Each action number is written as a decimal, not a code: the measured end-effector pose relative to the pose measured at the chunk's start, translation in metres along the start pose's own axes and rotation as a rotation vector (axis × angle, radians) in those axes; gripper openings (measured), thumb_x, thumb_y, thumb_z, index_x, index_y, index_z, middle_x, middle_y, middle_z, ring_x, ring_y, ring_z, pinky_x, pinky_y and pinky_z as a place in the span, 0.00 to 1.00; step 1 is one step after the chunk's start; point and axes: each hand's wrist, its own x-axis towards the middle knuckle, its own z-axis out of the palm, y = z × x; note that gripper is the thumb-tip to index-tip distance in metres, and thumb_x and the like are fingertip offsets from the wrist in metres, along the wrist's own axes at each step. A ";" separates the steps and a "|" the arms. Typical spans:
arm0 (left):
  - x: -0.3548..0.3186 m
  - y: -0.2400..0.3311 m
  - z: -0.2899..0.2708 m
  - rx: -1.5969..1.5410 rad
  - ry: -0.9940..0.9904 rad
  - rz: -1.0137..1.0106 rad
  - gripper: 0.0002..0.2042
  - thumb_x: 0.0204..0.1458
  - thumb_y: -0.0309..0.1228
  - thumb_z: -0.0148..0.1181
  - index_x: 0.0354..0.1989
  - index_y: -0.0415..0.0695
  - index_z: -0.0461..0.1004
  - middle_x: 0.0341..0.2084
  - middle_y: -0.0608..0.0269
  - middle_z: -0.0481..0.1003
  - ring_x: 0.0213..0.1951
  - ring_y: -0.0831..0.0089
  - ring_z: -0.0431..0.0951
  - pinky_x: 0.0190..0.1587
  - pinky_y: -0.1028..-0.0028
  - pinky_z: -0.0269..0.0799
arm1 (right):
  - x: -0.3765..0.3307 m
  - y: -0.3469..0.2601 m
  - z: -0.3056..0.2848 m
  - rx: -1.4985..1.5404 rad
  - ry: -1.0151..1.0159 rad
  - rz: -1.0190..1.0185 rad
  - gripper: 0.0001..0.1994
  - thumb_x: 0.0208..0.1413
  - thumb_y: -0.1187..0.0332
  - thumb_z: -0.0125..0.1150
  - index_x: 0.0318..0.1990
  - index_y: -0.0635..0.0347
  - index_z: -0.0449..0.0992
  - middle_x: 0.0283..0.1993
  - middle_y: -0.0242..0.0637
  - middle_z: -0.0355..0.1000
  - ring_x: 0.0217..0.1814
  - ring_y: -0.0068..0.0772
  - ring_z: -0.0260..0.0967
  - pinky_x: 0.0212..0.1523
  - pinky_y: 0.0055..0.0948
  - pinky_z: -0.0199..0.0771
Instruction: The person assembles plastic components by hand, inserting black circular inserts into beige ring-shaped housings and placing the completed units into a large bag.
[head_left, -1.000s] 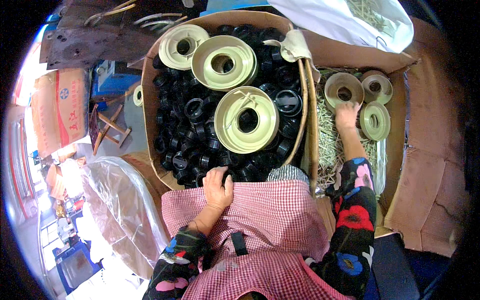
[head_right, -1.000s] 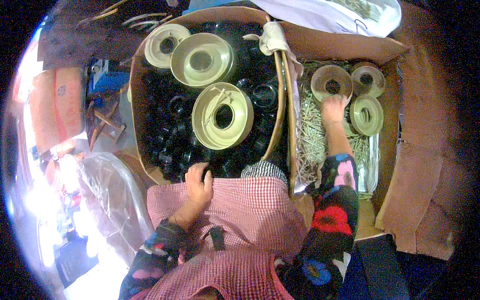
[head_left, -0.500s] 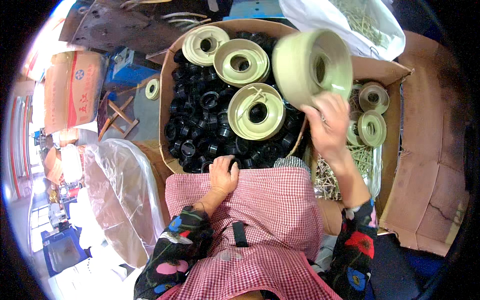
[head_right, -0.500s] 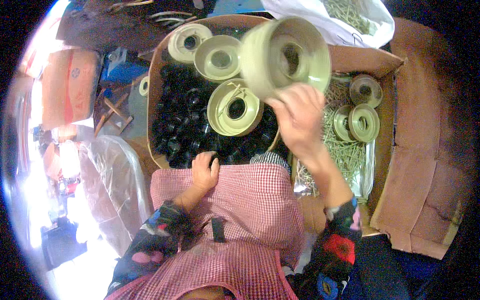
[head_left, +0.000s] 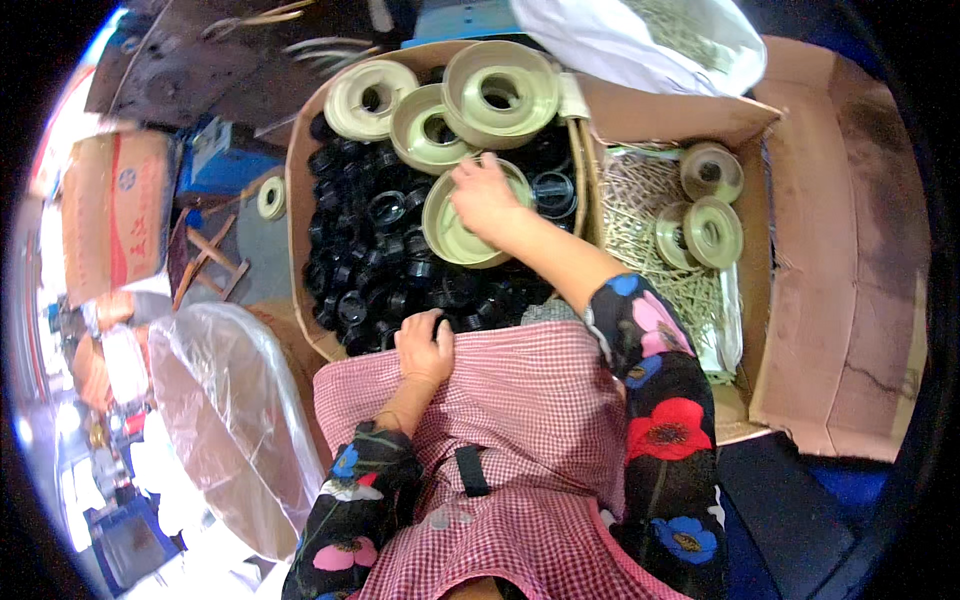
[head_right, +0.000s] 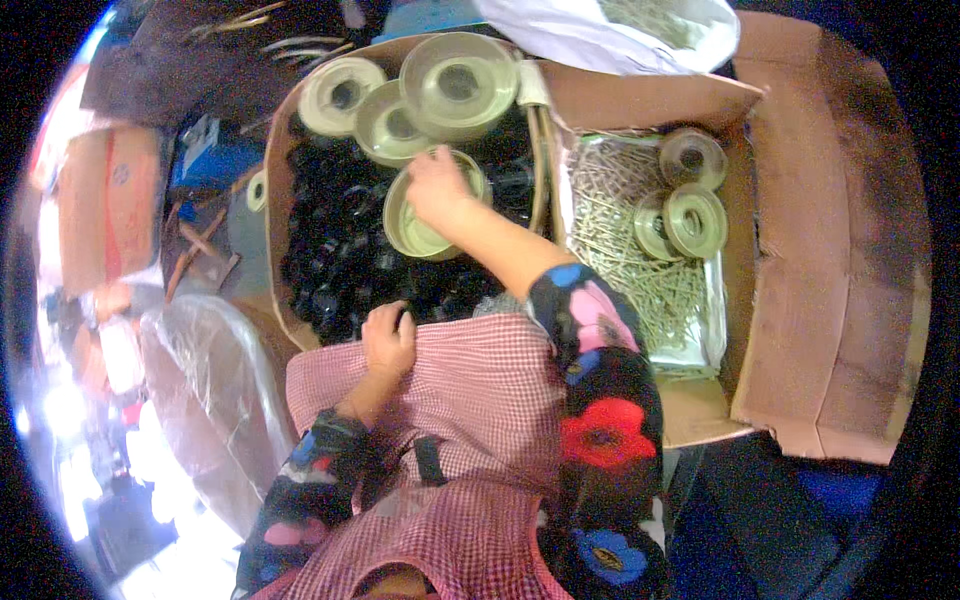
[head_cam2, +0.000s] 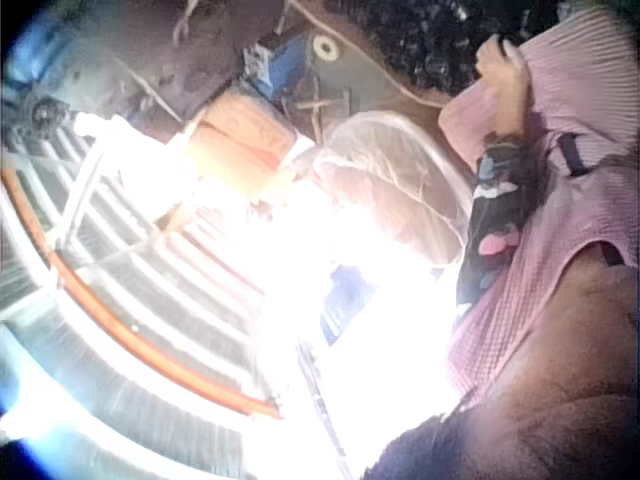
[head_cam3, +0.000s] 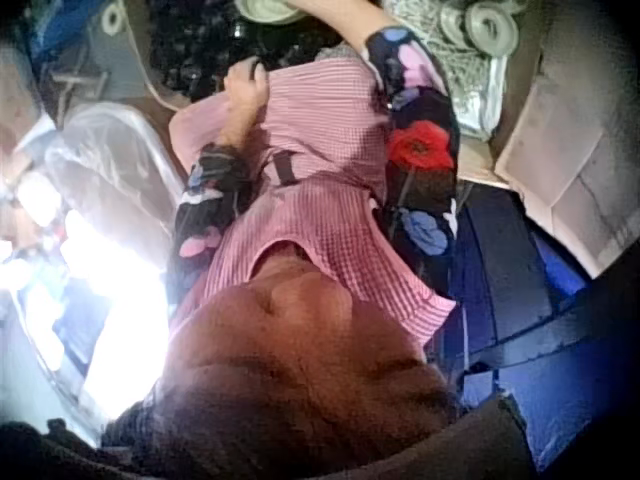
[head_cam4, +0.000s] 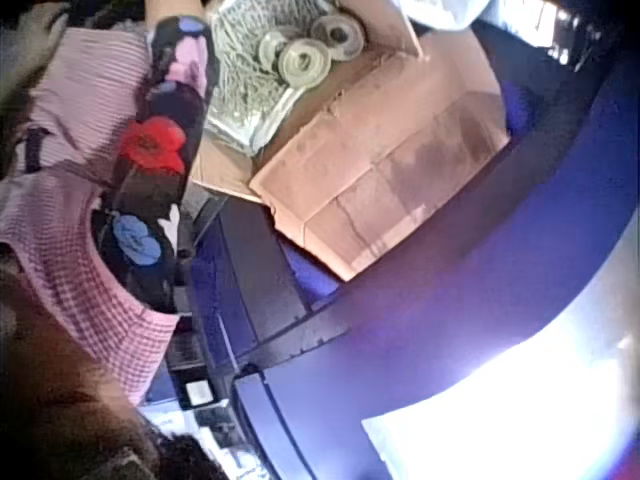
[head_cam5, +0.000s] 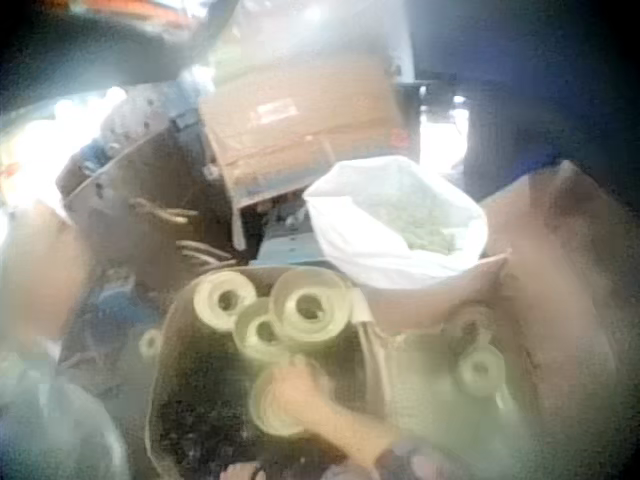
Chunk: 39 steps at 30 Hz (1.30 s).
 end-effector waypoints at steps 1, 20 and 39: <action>0.000 -0.001 0.002 -0.007 -0.002 0.003 0.11 0.48 0.35 0.54 0.38 0.45 0.73 0.35 0.59 0.74 0.42 0.60 0.71 0.44 0.62 0.63 | 0.000 0.001 -0.002 -0.076 -0.064 -0.001 0.08 0.44 0.66 0.56 0.31 0.50 0.81 0.41 0.32 0.70 0.52 0.33 0.60 0.50 0.40 0.54; 0.003 0.003 -0.001 0.001 -0.039 0.060 0.13 0.48 0.33 0.53 0.41 0.42 0.72 0.38 0.57 0.73 0.43 0.59 0.70 0.45 0.64 0.62 | -0.240 0.076 0.063 0.436 0.119 1.046 0.08 0.52 0.65 0.52 0.35 0.60 0.73 0.37 0.44 0.69 0.43 0.48 0.64 0.45 0.45 0.61; 0.004 0.007 -0.004 -0.013 -0.064 0.066 0.13 0.47 0.33 0.52 0.41 0.42 0.72 0.38 0.56 0.73 0.43 0.59 0.71 0.46 0.65 0.62 | -0.277 0.144 0.162 0.204 -0.096 1.236 0.10 0.52 0.59 0.53 0.36 0.46 0.80 0.39 0.40 0.73 0.45 0.45 0.69 0.48 0.44 0.63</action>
